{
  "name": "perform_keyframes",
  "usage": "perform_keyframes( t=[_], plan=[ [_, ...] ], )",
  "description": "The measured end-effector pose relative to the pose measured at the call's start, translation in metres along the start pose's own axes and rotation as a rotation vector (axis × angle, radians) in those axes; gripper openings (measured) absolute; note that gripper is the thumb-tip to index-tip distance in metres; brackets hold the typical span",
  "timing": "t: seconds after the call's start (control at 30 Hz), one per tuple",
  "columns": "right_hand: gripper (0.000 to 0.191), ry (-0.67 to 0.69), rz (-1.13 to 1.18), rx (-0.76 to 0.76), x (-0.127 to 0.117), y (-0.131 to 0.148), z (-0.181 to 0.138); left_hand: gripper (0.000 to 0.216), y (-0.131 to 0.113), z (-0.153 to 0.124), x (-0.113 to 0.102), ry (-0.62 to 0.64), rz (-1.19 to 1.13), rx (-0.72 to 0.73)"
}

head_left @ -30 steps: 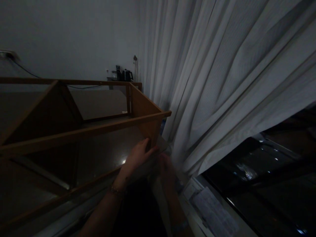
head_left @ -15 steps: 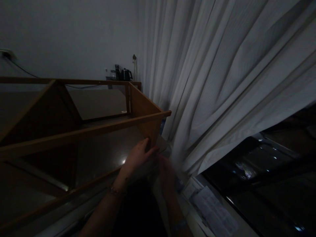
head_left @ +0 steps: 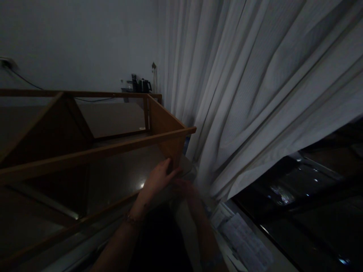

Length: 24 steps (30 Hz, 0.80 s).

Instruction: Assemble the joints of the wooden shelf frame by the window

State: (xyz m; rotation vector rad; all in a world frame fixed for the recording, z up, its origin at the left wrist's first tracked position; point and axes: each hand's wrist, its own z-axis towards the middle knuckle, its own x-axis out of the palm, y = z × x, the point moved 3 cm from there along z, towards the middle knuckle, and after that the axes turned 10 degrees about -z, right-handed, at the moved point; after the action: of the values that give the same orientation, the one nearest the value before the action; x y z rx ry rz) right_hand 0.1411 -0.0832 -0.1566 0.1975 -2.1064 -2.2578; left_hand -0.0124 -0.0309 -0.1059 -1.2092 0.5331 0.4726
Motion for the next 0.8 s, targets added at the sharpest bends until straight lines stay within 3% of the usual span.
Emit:
perform_keyframes(
  t=[0.27,0.37,0.47,0.6,0.73,0.8],
  plan=[
    [0.049,0.047,-0.005,-0.001,0.002,-0.004,0.004,0.051,0.0,0.0,0.0,0.007,-0.029,0.014],
    [0.052,-0.073,-0.175,-0.061,0.0,-0.001,0.002,0.051,-0.001,0.0,-0.001,0.008,-0.017,-0.002],
    [0.039,-0.205,-0.438,-0.121,-0.004,0.0,-0.001,0.049,-0.002,-0.001,-0.002,0.01,-0.004,-0.017],
    [0.033,-0.254,-0.647,-0.121,-0.007,0.0,-0.002,0.049,-0.003,-0.001,-0.002,0.024,-0.023,-0.001],
    [0.032,-0.33,-0.695,-0.093,-0.013,0.006,-0.002,0.054,0.0,-0.001,-0.001,-0.011,-0.016,0.004],
    [0.037,-0.284,-0.628,-0.042,-0.012,0.006,-0.001,0.056,0.001,-0.001,0.0,-0.011,-0.012,-0.006]
  ],
)
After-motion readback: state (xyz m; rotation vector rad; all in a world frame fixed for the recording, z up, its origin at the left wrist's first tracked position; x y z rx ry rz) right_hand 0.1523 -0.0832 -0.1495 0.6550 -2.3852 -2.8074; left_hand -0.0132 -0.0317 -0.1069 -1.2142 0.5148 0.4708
